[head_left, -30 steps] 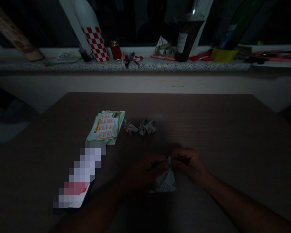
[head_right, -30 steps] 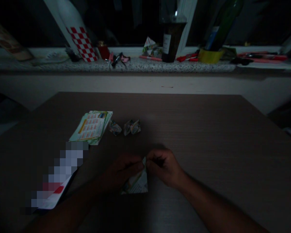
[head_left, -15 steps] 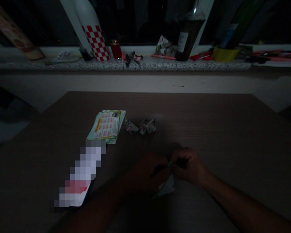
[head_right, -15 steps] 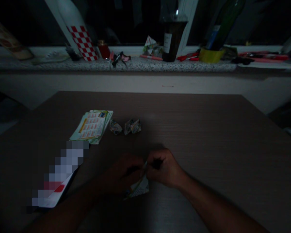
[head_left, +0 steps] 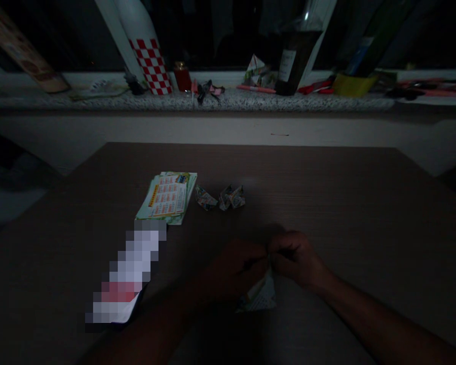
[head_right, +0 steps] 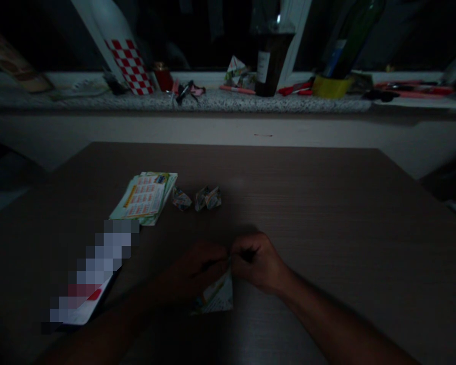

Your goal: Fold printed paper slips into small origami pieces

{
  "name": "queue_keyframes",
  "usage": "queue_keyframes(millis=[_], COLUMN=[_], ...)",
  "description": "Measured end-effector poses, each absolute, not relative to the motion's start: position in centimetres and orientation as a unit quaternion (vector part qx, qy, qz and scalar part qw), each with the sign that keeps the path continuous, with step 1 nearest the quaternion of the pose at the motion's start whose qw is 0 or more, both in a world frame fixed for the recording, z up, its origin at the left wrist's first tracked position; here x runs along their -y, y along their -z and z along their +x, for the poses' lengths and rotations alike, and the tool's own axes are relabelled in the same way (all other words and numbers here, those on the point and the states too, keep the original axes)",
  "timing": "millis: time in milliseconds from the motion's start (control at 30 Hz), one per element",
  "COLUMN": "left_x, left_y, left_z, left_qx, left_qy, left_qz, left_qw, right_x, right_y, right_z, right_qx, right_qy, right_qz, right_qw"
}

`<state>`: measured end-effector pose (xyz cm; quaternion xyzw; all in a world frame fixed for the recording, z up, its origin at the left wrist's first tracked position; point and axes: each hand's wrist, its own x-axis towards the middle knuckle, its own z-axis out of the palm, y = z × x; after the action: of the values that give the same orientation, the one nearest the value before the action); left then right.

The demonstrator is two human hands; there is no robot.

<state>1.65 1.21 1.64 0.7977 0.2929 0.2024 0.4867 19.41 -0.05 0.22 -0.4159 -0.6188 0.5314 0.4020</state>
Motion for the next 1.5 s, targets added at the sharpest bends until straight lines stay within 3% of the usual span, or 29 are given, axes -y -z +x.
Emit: queue_keyframes(millis=[467,700,1000,1233,1500], left_x=[-1.25,-1.65,-1.61,-1.5,-1.55], left_y=[-2.01,-2.18,-1.68,-1.84,-2.31], left_z=[1.59,1.23,1.41,1.36,1.47], left_qx=[-0.343,-0.418,-0.472,-0.431,-0.44], left_qy=[-0.291,-0.348,-0.393,-0.411,-0.42], left_qz=[0.805,0.734,0.649,0.618,0.62], left_qw=[0.387,0.407,0.449,0.513,0.496], right_x=[0.34,0.15,0.12,0.3,0.59], right_y=[-0.23,-0.28,0.04,0.09,-0.11], right_z=[19.03,19.4,18.46,18.6,19.18], right_qx=[0.596,0.561,0.521,0.564,0.592], right_qy=[-0.546,-0.574,-0.493,-0.47,-0.517], right_qz=[-0.421,-0.404,-0.48,-0.468,-0.429], right_qw=[0.411,0.439,0.505,0.493,0.445])
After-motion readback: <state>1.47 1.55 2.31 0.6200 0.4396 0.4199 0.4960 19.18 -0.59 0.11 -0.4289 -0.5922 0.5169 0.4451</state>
